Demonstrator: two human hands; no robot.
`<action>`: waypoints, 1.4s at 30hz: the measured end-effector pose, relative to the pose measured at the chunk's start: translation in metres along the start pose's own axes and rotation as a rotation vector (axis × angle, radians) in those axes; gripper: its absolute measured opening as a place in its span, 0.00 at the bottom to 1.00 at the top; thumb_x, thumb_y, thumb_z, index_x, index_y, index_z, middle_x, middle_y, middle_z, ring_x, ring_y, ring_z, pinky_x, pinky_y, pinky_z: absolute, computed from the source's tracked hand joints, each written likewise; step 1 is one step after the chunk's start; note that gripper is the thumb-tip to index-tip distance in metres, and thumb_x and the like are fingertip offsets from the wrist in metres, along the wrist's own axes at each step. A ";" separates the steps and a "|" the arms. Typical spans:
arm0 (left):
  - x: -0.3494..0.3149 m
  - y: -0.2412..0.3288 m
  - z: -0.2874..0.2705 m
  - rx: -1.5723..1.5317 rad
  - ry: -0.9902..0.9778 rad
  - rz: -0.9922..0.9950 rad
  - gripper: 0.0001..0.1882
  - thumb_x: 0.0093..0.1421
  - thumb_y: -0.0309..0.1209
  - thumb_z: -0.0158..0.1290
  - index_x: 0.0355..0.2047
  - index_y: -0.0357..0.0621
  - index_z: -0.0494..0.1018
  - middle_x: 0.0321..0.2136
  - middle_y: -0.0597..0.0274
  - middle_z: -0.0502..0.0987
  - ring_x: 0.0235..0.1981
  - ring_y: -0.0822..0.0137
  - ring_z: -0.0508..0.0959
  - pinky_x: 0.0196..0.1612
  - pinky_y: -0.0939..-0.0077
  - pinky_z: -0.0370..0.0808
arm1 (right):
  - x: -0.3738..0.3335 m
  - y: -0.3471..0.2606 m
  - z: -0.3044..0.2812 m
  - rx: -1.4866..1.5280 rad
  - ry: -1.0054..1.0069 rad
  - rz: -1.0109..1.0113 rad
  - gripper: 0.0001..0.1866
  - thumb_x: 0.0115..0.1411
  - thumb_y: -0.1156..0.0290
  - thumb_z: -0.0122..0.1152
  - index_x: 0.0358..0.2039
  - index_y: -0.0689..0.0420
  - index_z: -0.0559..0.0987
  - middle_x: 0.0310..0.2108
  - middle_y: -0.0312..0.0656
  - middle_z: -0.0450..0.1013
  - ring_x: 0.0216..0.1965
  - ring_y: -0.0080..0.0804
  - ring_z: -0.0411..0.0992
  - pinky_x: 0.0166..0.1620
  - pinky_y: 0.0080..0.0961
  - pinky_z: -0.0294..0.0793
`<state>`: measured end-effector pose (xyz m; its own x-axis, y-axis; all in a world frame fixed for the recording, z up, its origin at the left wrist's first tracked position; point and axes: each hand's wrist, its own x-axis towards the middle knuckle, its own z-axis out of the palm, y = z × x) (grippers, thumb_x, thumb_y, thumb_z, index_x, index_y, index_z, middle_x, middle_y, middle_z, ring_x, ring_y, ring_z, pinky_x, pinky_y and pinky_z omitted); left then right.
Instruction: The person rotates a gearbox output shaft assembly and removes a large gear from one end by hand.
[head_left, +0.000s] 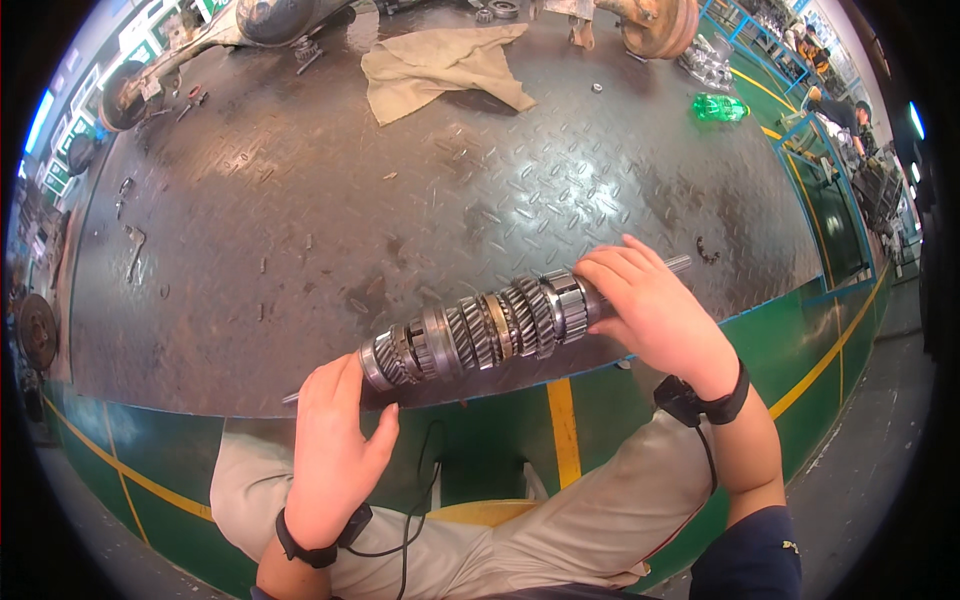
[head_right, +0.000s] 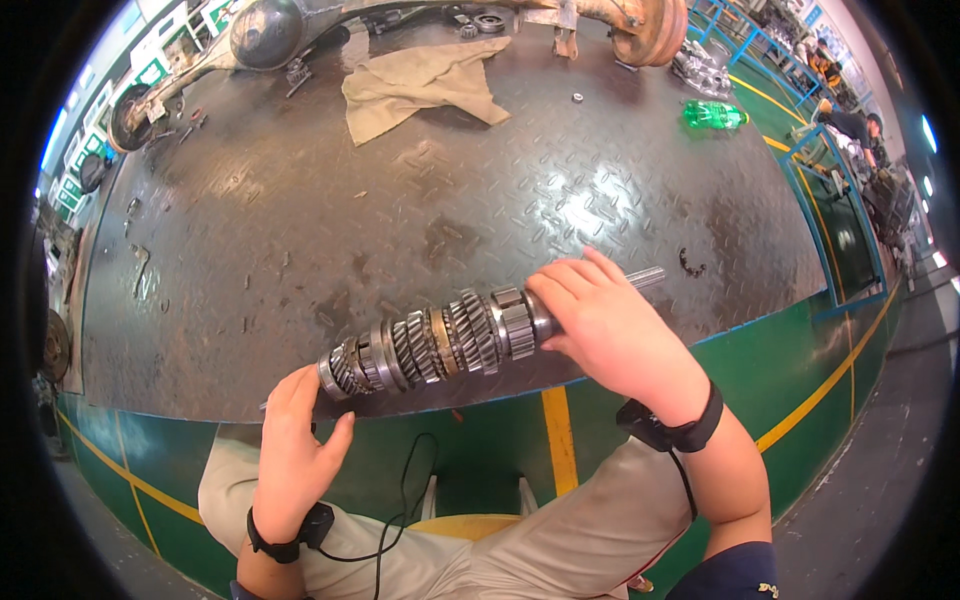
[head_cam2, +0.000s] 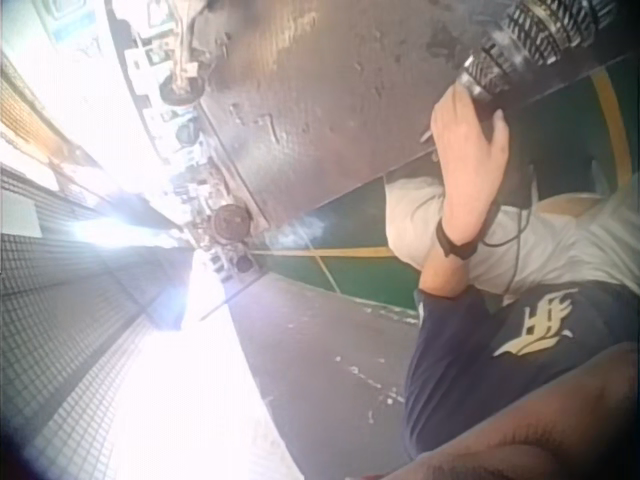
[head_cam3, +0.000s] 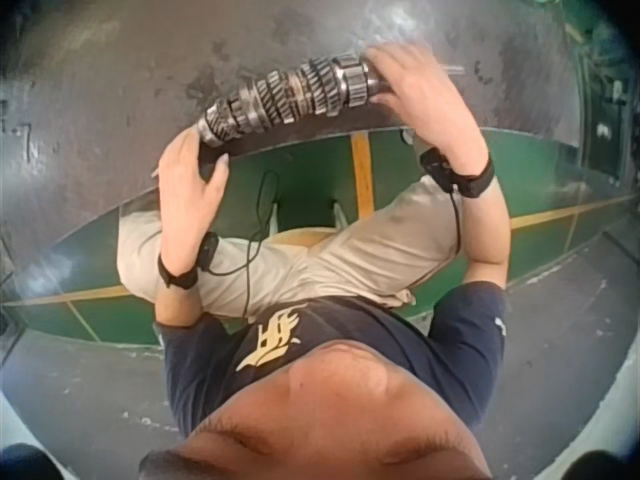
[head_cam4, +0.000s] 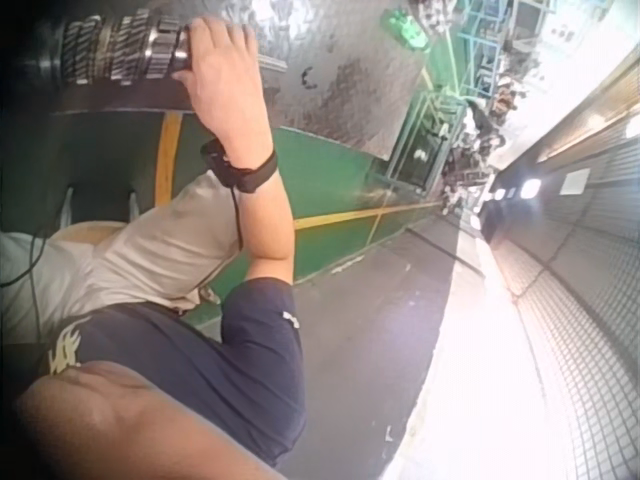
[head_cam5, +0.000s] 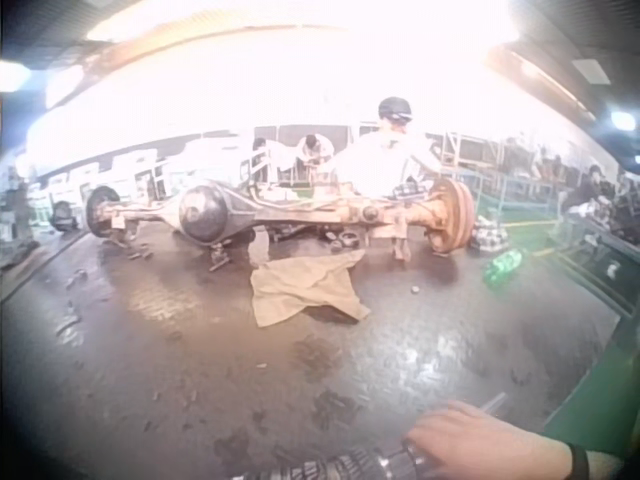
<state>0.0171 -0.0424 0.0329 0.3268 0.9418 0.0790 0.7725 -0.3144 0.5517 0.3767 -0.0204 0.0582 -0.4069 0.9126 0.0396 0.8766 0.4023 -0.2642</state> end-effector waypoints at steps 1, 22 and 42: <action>0.001 0.000 0.001 -0.003 0.001 0.002 0.31 0.55 0.23 0.66 0.60 0.32 0.73 0.55 0.41 0.78 0.58 0.40 0.75 0.63 0.52 0.71 | 0.000 -0.001 0.002 0.015 0.010 -0.004 0.34 0.50 0.74 0.78 0.59 0.57 0.75 0.57 0.43 0.75 0.64 0.45 0.71 0.76 0.54 0.60; 0.001 0.001 -0.001 0.037 -0.017 -0.047 0.30 0.57 0.23 0.65 0.60 0.31 0.73 0.56 0.38 0.77 0.58 0.38 0.76 0.63 0.53 0.72 | 0.002 0.003 -0.004 0.056 0.013 -0.002 0.33 0.47 0.75 0.79 0.56 0.59 0.77 0.52 0.44 0.77 0.60 0.47 0.74 0.73 0.51 0.65; 0.001 0.001 0.009 0.073 0.015 -0.021 0.26 0.55 0.21 0.64 0.55 0.31 0.74 0.49 0.40 0.80 0.50 0.40 0.80 0.58 0.57 0.75 | -0.001 0.003 0.013 0.031 0.141 -0.084 0.20 0.49 0.82 0.66 0.43 0.62 0.74 0.40 0.47 0.73 0.47 0.49 0.75 0.58 0.40 0.72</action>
<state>0.0234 -0.0427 0.0264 0.3026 0.9497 0.0808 0.8168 -0.3021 0.4915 0.3763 -0.0215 0.0445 -0.4367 0.8778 0.1968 0.8315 0.4774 -0.2842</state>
